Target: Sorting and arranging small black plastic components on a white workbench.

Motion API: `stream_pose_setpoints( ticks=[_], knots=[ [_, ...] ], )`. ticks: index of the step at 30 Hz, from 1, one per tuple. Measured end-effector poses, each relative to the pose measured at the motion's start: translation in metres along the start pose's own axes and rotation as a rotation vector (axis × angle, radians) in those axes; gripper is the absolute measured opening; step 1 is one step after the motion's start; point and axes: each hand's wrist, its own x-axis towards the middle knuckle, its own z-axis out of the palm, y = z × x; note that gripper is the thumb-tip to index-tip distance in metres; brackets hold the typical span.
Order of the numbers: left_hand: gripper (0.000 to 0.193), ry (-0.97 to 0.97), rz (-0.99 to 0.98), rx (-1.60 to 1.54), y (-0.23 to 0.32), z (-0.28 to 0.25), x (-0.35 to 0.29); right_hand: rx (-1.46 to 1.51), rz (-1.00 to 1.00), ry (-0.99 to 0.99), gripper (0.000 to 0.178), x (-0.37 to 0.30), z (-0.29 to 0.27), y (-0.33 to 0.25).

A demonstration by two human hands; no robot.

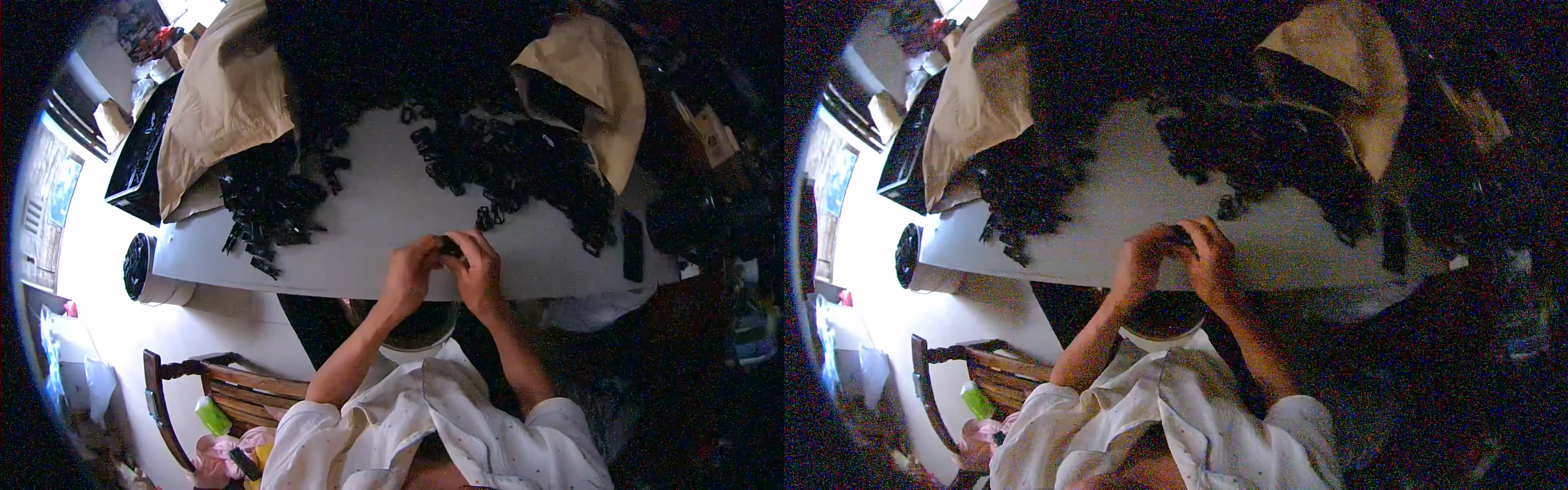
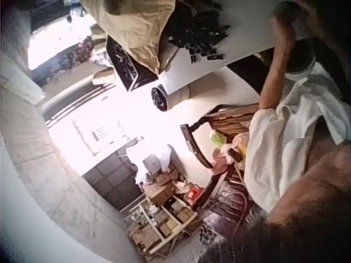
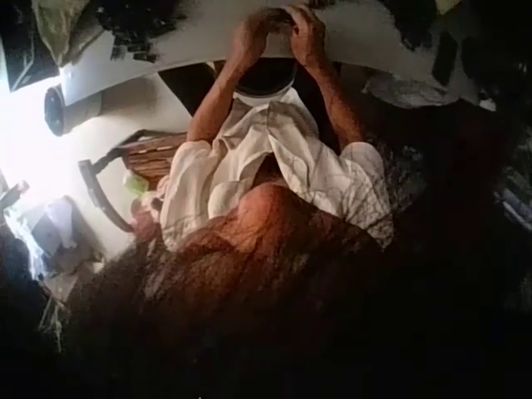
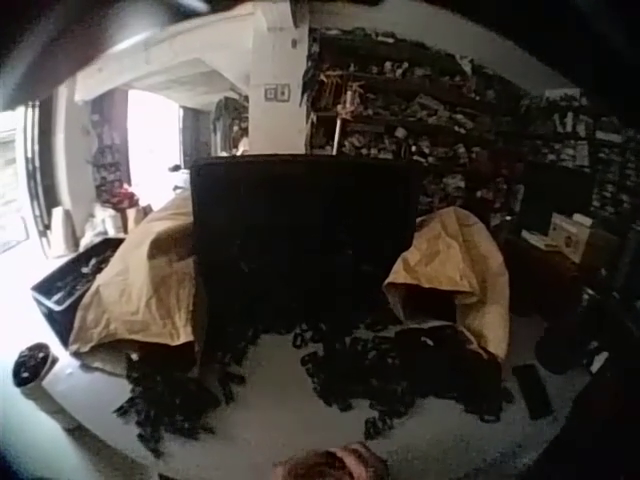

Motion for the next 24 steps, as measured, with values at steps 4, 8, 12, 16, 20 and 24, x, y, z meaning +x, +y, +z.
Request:
stream_pose_setpoints(
  ticks=[4, 8, 12, 16, 20, 24],
  knots=[
    [0.037, -0.102, 0.021, 0.345, 0.013, -0.006, -0.002, 0.022, -0.05, 0.007, 0.022, 0.0, -0.001, 0.019],
    [0.033, 0.103, 0.139, 0.84, -0.003, -0.043, 0.02, 0.378, 0.233, -0.031, 0.017, -0.009, -0.007, 0.036],
    [0.02, 0.489, 0.129, 1.25, -0.04, -0.098, 0.071, 0.567, 0.44, -0.134, 0.016, -0.007, -0.017, 0.021],
    [0.019, 0.639, 0.25, 1.461, -0.092, -0.116, 0.095, 0.545, 0.358, -0.17, 0.018, -0.009, -0.007, 0.025],
    [0.025, 0.459, 0.063, 1.302, -0.085, -0.11, 0.096, 0.586, 0.37, -0.193, 0.02, -0.013, -0.011, 0.017],
    [0.028, 0.356, 0.001, 0.845, -0.032, -0.077, 0.073, 0.598, 0.32, -0.162, 0.02, -0.013, -0.022, 0.017]
  ],
)
